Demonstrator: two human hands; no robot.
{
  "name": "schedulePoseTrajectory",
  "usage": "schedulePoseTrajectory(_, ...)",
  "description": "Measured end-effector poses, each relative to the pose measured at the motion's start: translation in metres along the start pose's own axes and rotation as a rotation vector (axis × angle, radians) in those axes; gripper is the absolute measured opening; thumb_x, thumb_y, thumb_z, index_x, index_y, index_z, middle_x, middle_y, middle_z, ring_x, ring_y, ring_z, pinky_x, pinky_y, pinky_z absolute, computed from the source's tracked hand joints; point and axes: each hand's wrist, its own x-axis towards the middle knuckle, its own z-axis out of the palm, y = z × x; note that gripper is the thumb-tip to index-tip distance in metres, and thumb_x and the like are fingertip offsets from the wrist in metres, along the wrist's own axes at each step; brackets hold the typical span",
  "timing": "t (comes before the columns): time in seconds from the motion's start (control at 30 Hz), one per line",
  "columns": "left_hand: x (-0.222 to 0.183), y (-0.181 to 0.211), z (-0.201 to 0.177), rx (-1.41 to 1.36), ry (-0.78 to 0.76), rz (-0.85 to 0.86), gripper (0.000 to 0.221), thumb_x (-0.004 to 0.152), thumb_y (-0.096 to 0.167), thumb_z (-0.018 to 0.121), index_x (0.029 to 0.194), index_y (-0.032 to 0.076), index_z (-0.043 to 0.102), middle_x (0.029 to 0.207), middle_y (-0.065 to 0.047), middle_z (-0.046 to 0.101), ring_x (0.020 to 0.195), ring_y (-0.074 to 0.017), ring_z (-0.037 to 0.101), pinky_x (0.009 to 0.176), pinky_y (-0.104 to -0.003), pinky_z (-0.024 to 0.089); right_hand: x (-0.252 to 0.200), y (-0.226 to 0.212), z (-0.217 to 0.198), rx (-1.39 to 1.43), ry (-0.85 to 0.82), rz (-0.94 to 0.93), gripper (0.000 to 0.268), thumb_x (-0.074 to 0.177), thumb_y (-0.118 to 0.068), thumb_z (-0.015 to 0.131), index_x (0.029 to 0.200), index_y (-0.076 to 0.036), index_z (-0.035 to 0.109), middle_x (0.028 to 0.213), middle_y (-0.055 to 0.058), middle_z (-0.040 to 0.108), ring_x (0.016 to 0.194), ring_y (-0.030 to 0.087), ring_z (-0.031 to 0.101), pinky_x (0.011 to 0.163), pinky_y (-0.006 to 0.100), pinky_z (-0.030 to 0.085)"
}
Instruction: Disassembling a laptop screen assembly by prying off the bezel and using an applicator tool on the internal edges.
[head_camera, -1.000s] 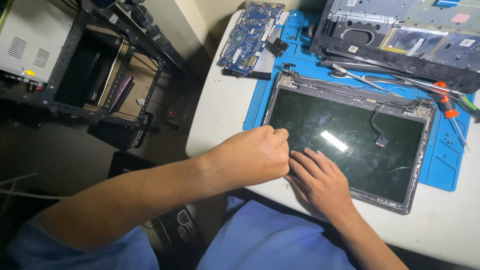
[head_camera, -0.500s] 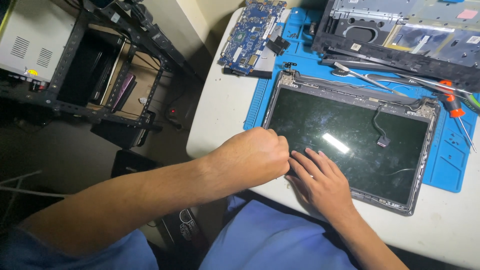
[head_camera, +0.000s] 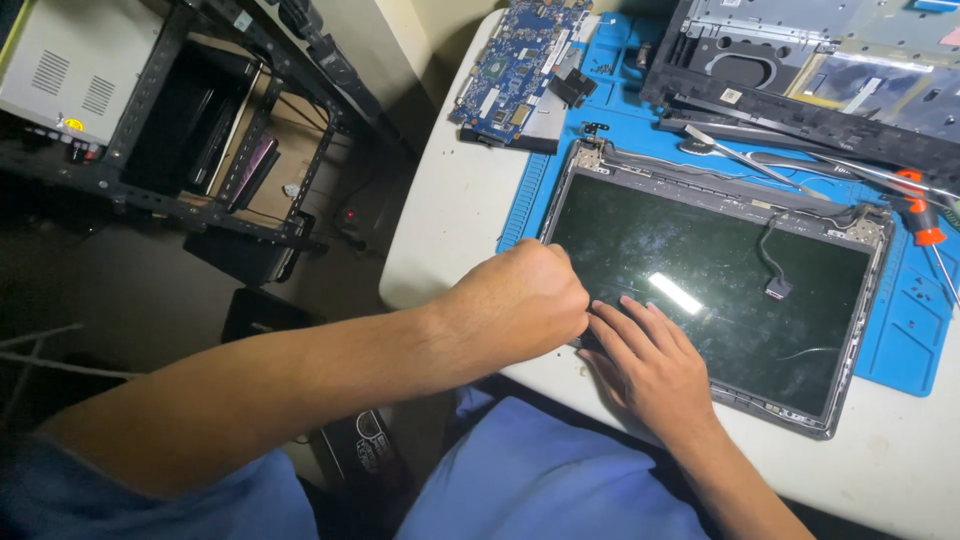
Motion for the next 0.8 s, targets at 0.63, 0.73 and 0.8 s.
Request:
schedulePoseTrajectory(0.63, 0.003, 0.004, -0.007, 0.004, 0.167, -0.094, 0.029, 0.073, -0.010, 0.076, 0.058, 0.011, 0.064, 0.049, 0.001, 0.043, 0.043, -0.0099, 0.048, 0.035, -0.025, 0.046, -0.006, 0.003, 0.010, -0.130, 0.088, -0.061, 0.044, 0.083, -0.038, 0.073, 0.125, -0.026, 0.068, 0.127, -0.007, 0.067, 0.127, 0.016, 0.063, 0.113, 0.032, 0.047)
schedulePoseTrajectory(0.73, 0.001, 0.005, -0.004, -0.070, 0.085, -0.099, 0.029, 0.076, -0.008, 0.076, 0.056, 0.010, 0.067, 0.044, -0.001, 0.051, 0.043, -0.0088, 0.051, 0.036, -0.025, 0.049, -0.003, 0.000, 0.006, -0.056, 0.095, -0.034, 0.037, 0.087, -0.034, 0.072, 0.123, -0.023, 0.071, 0.123, -0.004, 0.070, 0.122, 0.018, 0.066, 0.111, 0.033, 0.048)
schedulePoseTrajectory(0.8, 0.001, 0.002, 0.003, -0.094, 0.087, -0.097, 0.026, 0.075, -0.008, 0.077, 0.057, 0.007, 0.067, 0.043, -0.004, 0.050, 0.042, -0.0110, 0.051, 0.035, -0.027, 0.051, -0.001, -0.001, 0.004, -0.105, 0.083, -0.043, 0.045, 0.083, -0.037, 0.073, 0.126, -0.027, 0.069, 0.128, -0.009, 0.068, 0.125, 0.015, 0.064, 0.113, 0.032, 0.047)
